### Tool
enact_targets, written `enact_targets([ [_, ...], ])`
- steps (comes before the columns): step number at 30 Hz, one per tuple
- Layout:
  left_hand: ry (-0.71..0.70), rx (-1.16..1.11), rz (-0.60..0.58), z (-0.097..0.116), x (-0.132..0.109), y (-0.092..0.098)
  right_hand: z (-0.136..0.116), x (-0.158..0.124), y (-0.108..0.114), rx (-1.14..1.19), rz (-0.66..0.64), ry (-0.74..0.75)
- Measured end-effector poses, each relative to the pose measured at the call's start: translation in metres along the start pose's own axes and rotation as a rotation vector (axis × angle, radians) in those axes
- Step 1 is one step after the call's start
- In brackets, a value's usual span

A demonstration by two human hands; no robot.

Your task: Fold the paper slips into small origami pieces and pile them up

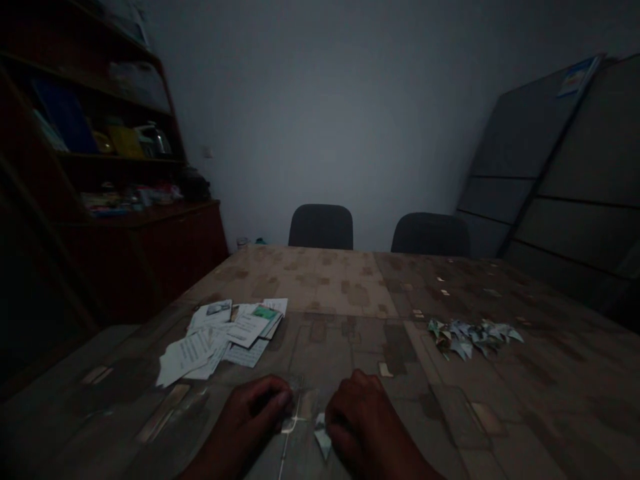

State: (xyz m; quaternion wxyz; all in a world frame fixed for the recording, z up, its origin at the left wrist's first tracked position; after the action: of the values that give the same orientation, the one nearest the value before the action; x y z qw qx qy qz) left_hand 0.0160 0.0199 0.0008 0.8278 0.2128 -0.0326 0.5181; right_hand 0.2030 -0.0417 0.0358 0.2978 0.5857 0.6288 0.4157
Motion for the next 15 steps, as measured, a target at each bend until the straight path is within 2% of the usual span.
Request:
enact_targets([
  [2, 0.011, -0.01, -0.003, -0.002, -0.001, 0.001, 0.01, 0.001, 0.024, -0.033, 0.016, -0.013],
  [4, 0.02, -0.019, -0.01, -0.004, -0.001, 0.001, 0.033, 0.0, 0.052, -0.077, 0.056, 0.015],
  [6, 0.029, -0.037, -0.024, -0.007, -0.001, 0.001, 0.072, -0.006, 0.079, -0.121, 0.106, -0.015],
  [9, 0.032, -0.038, -0.022, -0.01, -0.001, 0.001, 0.149, -0.025, 0.119, -0.122, 0.27, -0.229],
  [11, 0.043, -0.033, -0.013, -0.011, 0.0, 0.001, 0.194, -0.041, 0.142, -0.138, 0.344, -0.318],
  [15, 0.081, 0.008, -0.007, -0.014, 0.001, 0.004, 0.256, -0.07, 0.173, -0.155, 0.449, -0.45],
])
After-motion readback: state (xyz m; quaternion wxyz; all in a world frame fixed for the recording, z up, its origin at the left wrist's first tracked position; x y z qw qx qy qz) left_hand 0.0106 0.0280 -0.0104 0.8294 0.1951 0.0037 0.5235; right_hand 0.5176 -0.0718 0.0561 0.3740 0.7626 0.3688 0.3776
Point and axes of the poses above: each hand's wrist, its own x-axis towards the middle knuckle, its own y-axis out of the back of the hand, z = x × y, the point moved 3 cm from there along x, towards the middle knuckle, and after that the axes turned 10 degrees about -y, right-handed, at the moved point
